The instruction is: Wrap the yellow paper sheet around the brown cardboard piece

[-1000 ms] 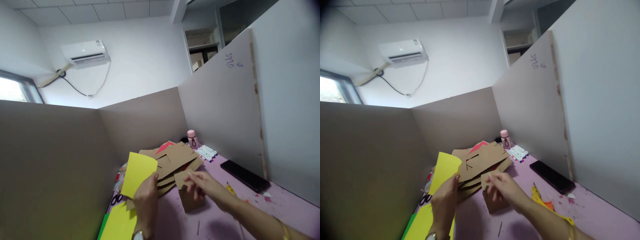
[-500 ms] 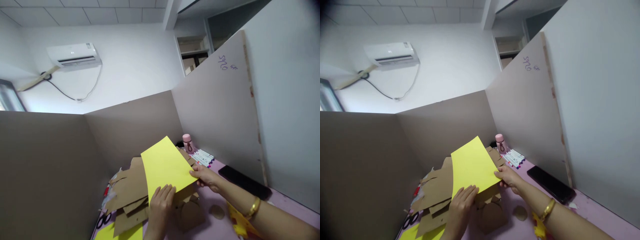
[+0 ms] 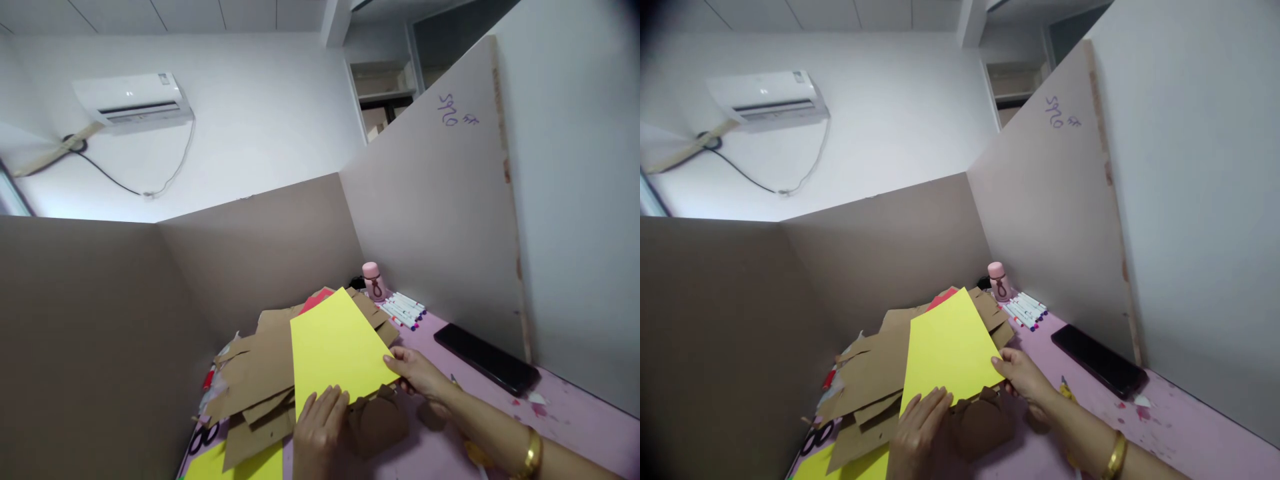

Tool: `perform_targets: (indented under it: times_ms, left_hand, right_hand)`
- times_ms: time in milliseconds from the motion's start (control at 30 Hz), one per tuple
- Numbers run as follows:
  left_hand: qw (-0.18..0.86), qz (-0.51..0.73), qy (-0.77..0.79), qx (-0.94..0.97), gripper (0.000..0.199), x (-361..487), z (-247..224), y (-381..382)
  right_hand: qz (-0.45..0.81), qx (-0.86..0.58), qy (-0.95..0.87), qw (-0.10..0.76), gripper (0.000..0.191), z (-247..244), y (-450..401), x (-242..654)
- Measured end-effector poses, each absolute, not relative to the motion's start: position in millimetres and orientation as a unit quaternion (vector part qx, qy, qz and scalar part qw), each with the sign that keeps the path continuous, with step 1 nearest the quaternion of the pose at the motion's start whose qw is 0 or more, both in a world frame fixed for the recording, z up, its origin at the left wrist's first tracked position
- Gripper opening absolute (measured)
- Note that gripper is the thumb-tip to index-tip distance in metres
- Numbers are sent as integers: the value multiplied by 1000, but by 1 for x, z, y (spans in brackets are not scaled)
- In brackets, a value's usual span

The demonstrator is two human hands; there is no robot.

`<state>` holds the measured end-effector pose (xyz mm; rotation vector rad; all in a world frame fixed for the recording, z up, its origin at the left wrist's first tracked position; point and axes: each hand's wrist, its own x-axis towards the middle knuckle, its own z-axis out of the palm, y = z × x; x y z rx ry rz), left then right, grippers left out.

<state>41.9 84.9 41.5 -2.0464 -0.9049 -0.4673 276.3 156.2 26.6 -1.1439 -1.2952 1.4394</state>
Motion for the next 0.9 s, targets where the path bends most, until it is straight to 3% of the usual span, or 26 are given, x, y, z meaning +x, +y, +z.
perform_targets:
  times_ms: [900]
  left_hand:
    - [435, -255, -361, -785, 40, 31, 26, 84]
  right_hand:
    - [552, -461, -502, 480, 27, 24, 142, 275]
